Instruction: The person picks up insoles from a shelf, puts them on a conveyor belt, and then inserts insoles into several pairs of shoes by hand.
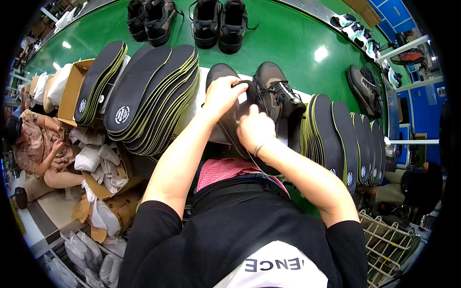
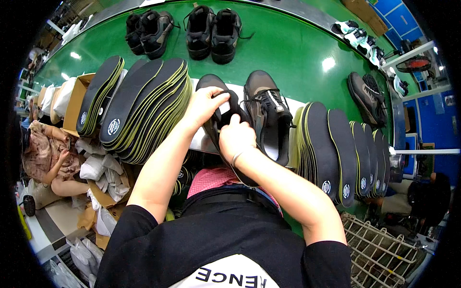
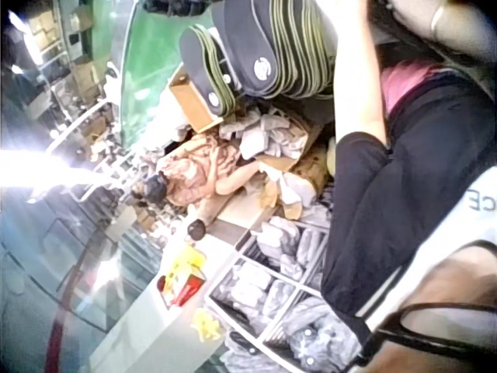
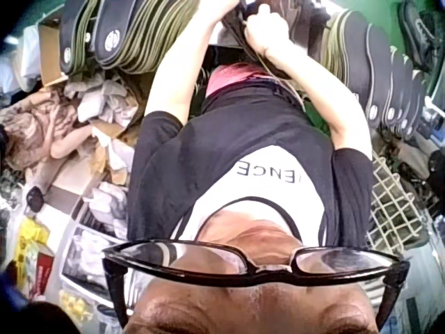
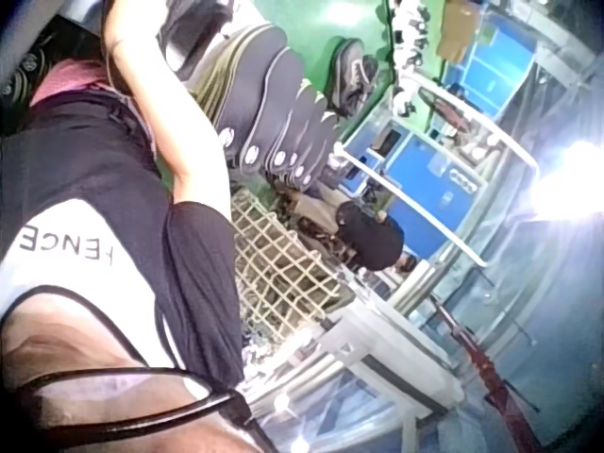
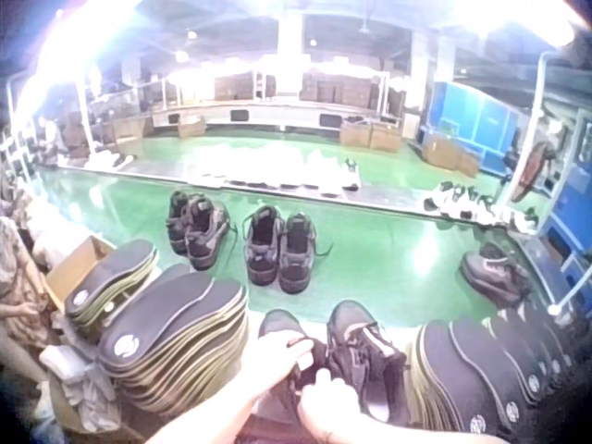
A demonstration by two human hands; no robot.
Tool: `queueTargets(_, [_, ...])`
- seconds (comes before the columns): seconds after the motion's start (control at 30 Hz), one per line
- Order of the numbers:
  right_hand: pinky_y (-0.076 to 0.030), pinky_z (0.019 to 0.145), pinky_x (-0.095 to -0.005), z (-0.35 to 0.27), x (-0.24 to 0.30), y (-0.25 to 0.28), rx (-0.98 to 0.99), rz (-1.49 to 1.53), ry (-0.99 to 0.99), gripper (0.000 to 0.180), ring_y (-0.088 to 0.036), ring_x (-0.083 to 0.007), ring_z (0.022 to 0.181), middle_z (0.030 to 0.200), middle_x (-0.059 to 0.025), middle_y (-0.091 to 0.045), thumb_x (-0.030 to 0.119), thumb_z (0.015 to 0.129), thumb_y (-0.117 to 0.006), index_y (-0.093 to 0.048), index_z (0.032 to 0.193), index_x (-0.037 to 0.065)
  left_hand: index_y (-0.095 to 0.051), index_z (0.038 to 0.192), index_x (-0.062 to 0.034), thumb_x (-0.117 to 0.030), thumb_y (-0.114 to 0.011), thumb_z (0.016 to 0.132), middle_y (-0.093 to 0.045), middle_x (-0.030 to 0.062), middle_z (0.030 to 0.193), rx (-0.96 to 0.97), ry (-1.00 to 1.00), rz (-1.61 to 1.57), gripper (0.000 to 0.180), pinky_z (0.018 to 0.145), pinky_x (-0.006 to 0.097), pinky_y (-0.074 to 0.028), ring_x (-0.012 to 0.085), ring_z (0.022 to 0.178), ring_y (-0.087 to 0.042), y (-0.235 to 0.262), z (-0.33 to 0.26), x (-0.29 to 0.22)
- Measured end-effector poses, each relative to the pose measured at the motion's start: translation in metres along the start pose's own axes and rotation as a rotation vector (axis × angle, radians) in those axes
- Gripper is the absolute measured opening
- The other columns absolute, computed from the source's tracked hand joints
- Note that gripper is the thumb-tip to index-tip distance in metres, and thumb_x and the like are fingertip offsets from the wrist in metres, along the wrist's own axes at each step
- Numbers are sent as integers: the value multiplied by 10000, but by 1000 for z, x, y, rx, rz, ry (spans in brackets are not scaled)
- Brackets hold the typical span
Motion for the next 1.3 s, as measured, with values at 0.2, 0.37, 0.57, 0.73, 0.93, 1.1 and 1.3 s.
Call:
queueTargets(0.2, [-395,794,-444,-60,-2,25,66,-85,104,557,-495,-314,958,1189,-232,-382,456,683,-603,-511,1021,23,-605,929,23,-213,-607,772,-634,74,831,47,-5,-118,283,717,241,-436,102,768,-565,-4,0,15])
queueTargets(0.37, [-476,663,-385,-70,-28,27,290,-4,46,465,-593,-293,736,834,-173,-557,441,708,-534,-577,910,24,-582,988,26,-188,-605,788,-614,45,907,135,43,-271,294,764,228,-420,91,835,-540,-8,-2,23])
queueTargets(0.57, [-481,615,-376,-62,-16,32,200,36,127,283,-592,-273,686,752,-165,-566,324,710,-514,-644,728,73,-580,991,26,-160,-597,796,-610,38,910,208,7,-357,270,774,224,-417,89,836,-537,-12,-4,20])
queueTargets(0.73, [-477,592,-378,-56,-9,32,141,-10,179,239,-591,-279,646,762,-171,-563,255,700,-514,-647,678,58,-584,983,22,-148,-597,795,-610,32,903,212,19,-351,254,772,222,-420,87,830,-539,-13,-3,21])
queueTargets(0.93, [-477,597,-377,-48,-6,28,139,-22,173,232,-592,-283,644,769,-172,-564,235,694,-519,-652,683,44,-586,978,22,-147,-593,799,-610,29,898,208,24,-398,247,770,222,-422,86,828,-539,-14,-3,24])
queueTargets(1.1, [-477,598,-372,-48,-5,29,153,-13,180,233,-592,-279,648,762,-167,-565,234,693,-518,-651,676,44,-586,980,19,-150,-593,799,-610,28,897,206,1,-399,248,772,222,-421,85,827,-539,-14,-2,25])
queueTargets(1.3, [-477,591,-371,-48,-6,30,149,-5,185,230,-590,-275,645,743,-158,-567,243,691,-518,-649,658,57,-586,985,17,-154,-595,798,-610,25,897,224,6,-426,253,775,221,-419,83,829,-537,-15,-2,24])
Point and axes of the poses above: each hand's wrist, its own z-axis towards the middle knuckle, its own y-axis out of the back of the hand, x = y × z, the point moved 10 cm from there along z, towards the middle knuckle
